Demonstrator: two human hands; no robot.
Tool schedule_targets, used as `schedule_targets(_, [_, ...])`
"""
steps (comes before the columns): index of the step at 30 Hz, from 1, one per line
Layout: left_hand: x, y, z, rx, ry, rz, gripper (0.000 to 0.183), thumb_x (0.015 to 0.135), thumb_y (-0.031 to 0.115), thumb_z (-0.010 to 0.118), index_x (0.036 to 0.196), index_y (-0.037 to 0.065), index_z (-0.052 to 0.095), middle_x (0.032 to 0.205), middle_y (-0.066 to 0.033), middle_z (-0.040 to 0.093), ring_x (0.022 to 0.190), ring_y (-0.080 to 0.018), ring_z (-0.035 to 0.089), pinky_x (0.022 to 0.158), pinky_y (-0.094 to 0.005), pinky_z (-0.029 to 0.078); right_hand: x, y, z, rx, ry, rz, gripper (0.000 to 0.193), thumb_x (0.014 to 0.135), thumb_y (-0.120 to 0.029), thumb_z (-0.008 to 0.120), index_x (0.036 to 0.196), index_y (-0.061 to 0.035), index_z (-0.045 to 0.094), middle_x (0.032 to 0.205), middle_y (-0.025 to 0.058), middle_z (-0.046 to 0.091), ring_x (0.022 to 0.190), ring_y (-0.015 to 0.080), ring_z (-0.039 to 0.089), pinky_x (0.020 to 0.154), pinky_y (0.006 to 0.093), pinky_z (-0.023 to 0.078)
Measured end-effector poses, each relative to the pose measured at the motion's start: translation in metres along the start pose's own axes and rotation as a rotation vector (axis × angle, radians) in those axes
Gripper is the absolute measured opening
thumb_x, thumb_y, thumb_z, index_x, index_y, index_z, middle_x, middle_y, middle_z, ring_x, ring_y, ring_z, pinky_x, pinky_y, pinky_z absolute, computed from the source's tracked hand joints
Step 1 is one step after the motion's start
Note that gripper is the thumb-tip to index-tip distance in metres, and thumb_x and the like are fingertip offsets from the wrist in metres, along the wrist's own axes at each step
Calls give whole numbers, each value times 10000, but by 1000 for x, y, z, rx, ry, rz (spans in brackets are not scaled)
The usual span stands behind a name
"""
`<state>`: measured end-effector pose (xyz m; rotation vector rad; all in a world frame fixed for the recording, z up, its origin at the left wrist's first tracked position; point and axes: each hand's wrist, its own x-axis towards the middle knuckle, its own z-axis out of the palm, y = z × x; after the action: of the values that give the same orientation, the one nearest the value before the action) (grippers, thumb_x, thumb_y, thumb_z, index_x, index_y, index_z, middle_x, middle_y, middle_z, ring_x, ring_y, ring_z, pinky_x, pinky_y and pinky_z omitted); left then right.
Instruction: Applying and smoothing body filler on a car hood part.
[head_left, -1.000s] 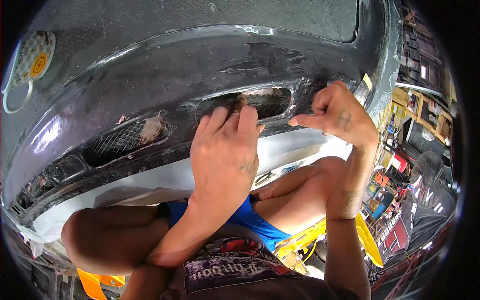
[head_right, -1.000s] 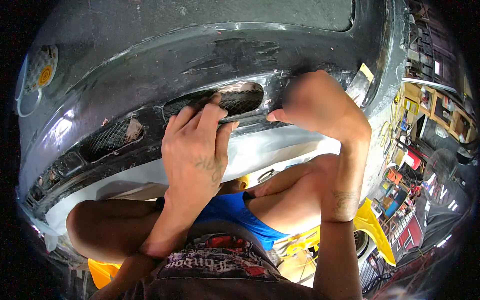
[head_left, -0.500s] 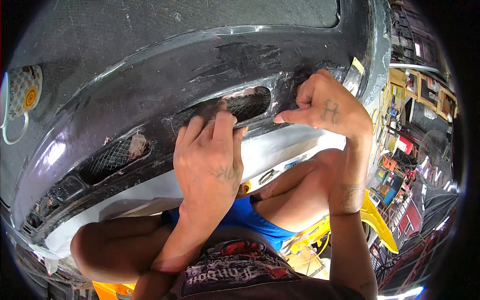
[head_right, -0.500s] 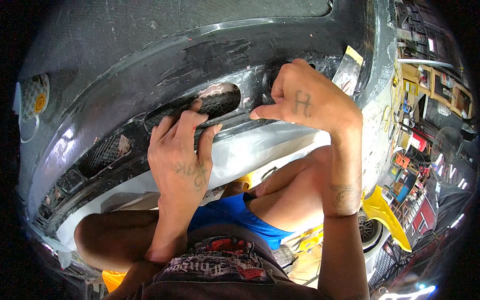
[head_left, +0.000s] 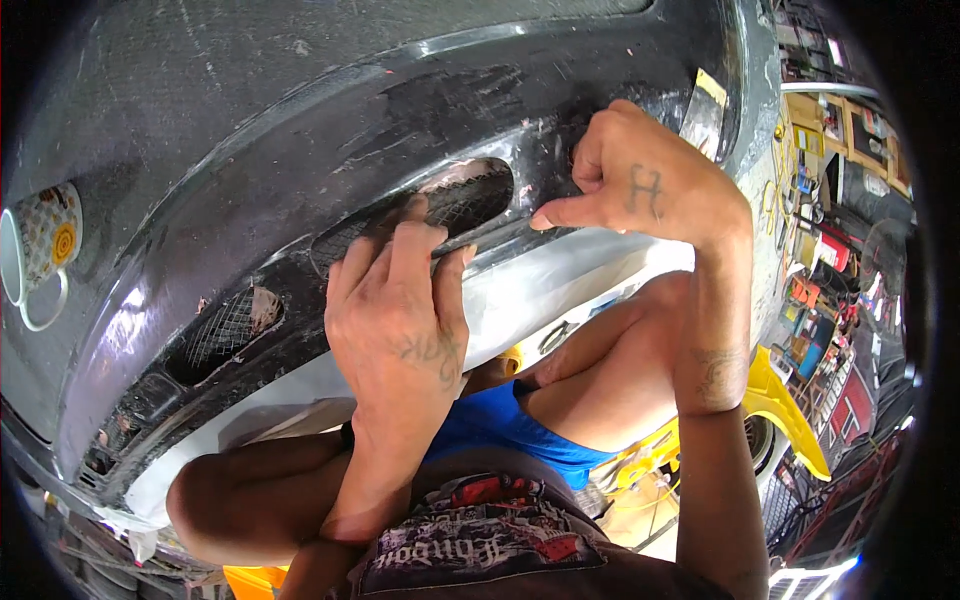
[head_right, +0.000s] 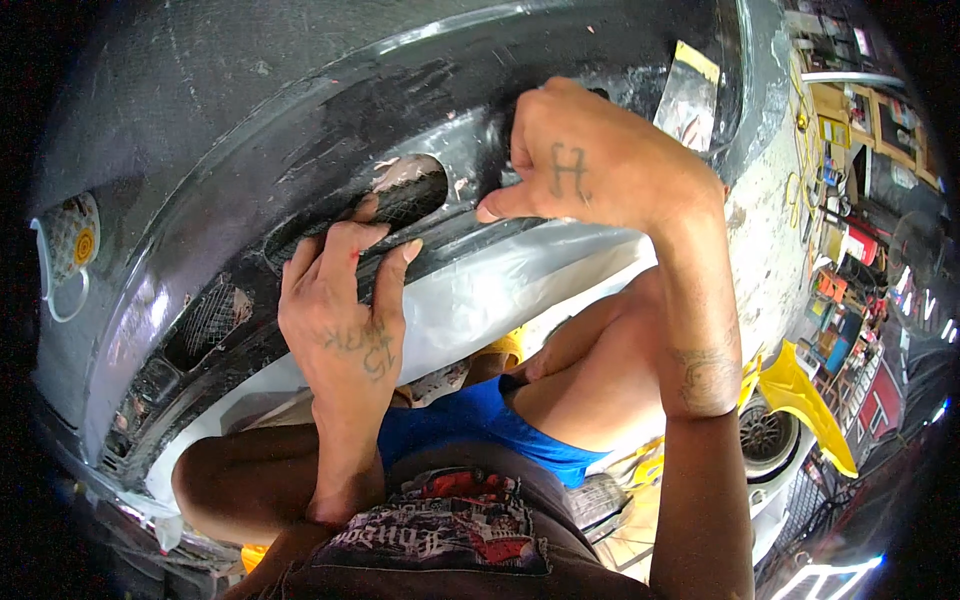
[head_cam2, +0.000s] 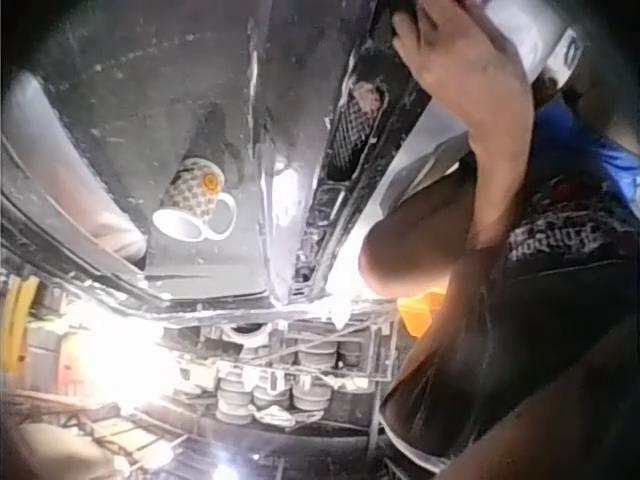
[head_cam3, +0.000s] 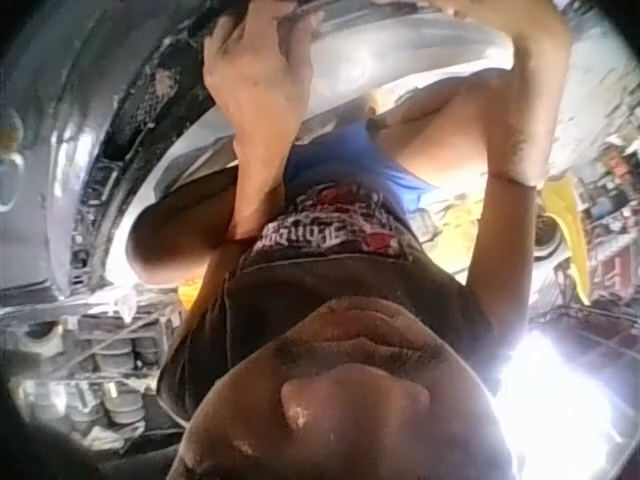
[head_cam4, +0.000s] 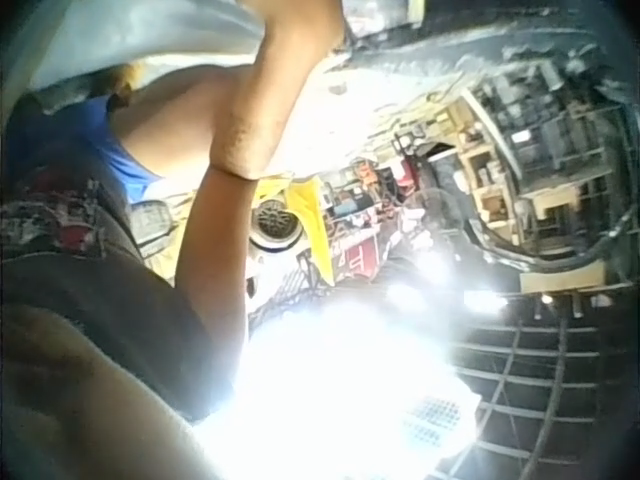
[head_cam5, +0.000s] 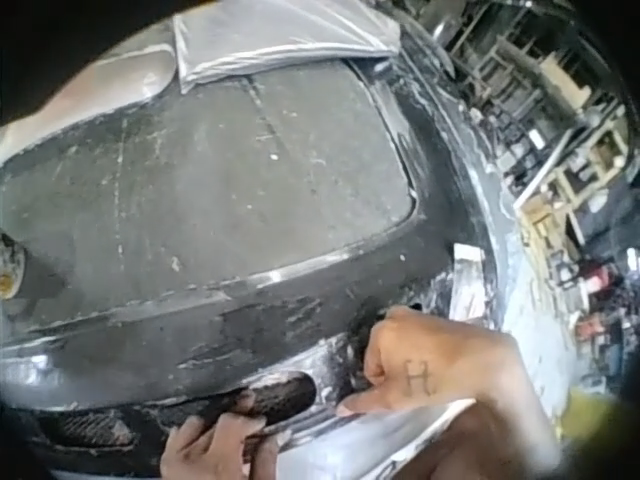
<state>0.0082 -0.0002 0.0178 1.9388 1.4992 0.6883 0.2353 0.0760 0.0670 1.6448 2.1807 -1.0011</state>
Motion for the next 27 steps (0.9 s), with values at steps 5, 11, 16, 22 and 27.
schedule_targets(5, [1,2,0,39,-12,18,178,826,87,716,953,61,593,1062,-124,707,833,-310,623,745,-402,455,-4,-5,1,0,81,-12,572,727,-393,795,464,8,483,494,157,429,669,313,504,626,393,408])
schedule_targets(11, [3,9,0,30,21,-32,201,791,91,772,924,24,638,1000,-103,724,851,-321,643,821,-375,485,-11,4,13,55,211,-49,447,697,-368,835,628,-9,579,687,107,561,801,279,561,687,360,464])
schedule_targets(16, [3,10,-2,40,11,-43,208,786,87,776,925,16,638,996,-108,724,844,-312,644,825,-361,482,-13,7,12,83,229,-101,395,693,-325,850,707,-42,574,750,69,559,816,256,555,691,340,465])
schedule_targets(22, [3,9,-3,58,6,-41,205,784,76,776,921,13,637,996,-110,726,852,-300,654,819,-354,493,-11,9,18,132,243,-108,372,703,-285,840,716,-53,549,749,51,547,802,244,543,685,341,460])
schedule_targets(27, [6,12,-10,54,-46,-87,213,795,85,765,974,27,666,1009,-123,722,868,-304,659,820,-356,505,-13,8,16,126,249,-124,359,707,-265,837,723,-59,543,747,47,543,799,242,541,676,340,457])
